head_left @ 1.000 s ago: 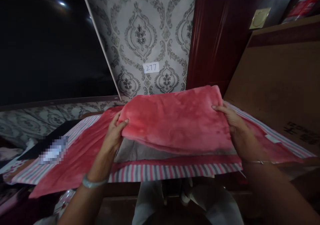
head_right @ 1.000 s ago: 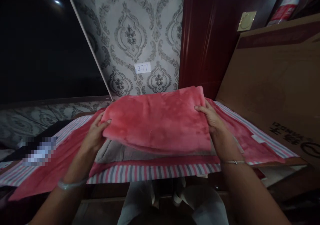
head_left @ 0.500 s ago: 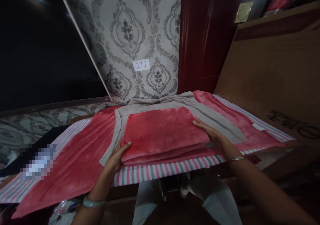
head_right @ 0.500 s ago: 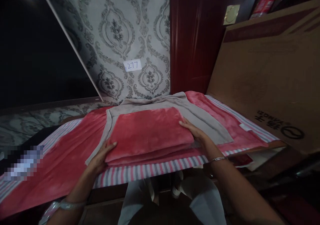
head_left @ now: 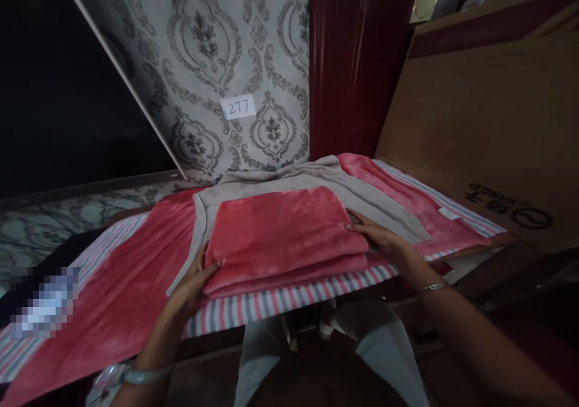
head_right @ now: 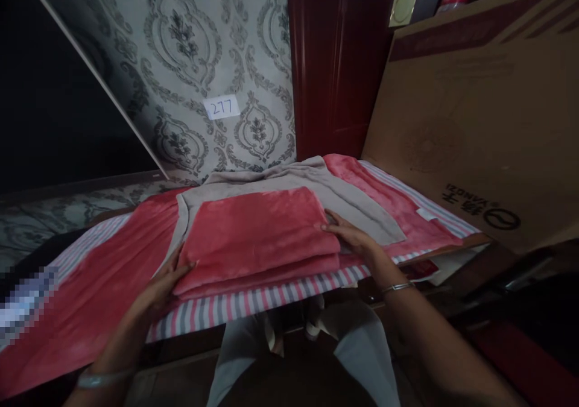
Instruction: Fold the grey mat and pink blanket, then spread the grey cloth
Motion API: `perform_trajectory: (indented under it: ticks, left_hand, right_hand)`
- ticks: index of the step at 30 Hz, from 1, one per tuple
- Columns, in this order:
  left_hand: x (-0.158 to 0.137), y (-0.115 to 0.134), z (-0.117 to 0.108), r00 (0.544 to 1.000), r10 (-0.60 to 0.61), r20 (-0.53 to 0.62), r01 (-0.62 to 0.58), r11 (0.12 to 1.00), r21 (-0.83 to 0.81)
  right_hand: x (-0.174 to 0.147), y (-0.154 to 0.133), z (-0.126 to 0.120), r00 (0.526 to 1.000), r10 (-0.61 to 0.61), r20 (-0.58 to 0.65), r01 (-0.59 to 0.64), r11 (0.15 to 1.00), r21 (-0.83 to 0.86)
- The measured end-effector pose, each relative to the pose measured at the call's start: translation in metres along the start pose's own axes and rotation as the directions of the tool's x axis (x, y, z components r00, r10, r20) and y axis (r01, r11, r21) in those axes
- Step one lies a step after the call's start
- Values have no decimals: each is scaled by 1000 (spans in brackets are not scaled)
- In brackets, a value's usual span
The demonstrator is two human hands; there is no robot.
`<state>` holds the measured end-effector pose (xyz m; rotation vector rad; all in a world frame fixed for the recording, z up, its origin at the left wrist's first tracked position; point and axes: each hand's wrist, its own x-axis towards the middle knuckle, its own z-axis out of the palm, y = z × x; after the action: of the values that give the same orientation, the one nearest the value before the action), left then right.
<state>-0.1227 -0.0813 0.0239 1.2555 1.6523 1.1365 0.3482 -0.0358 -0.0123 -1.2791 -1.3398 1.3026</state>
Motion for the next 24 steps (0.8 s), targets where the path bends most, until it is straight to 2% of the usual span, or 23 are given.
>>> perform_trajectory:
  ticks: [2,3,4,6,8,9,10,13,16,18,20,22,24]
  left_hand:
    - [7,12,-1,987,145,-66,-127,967,221]
    - [7,20,2,963,262,-69,-226,917,328]
    - [5,28,7,919,393,-29,-345,838,422]
    - [-6,42,24,787,587,190,-586,614,529]
    - [-21,46,44,662,595,456,-736,401,546]
    - [-28,44,53,629,551,548,-767,329,551]
    - [-32,39,59,619,501,605,-777,278,565]
    - [-32,19,67,660,412,629,-741,218,635]
    - [-24,4,62,671,425,608,-726,207,656]
    - [-23,-1,58,664,436,607,-731,211,649]
    - [-26,-3,54,661,427,617,-738,223,637]
    - [-32,-1,48,650,414,637,-755,256,604]
    - [-35,5,41,632,408,659,-775,328,540]
  right_hand:
    - [0,-9,-2,995,-53,-89,40,989,-140]
    - [-2,-15,0,986,-130,-107,103,968,-230]
    - [-4,-22,3,969,-230,-87,191,926,-325]
    - [-12,-31,11,910,-406,83,390,772,-502]
    - [-23,-32,21,857,-423,293,506,589,-630]
    - [-29,-28,24,849,-390,356,521,511,-683]
    - [-34,-23,27,852,-359,381,516,448,-730]
    - [-46,-7,31,861,-389,328,467,347,-813]
    - [-54,4,33,798,-546,254,477,314,-821]
    - [-60,11,35,750,-620,232,501,303,-810]
    - [-67,19,36,722,-650,237,530,300,-793]
    - [-73,26,35,723,-646,247,541,306,-784]
    - [-78,22,34,744,-627,232,518,321,-793]
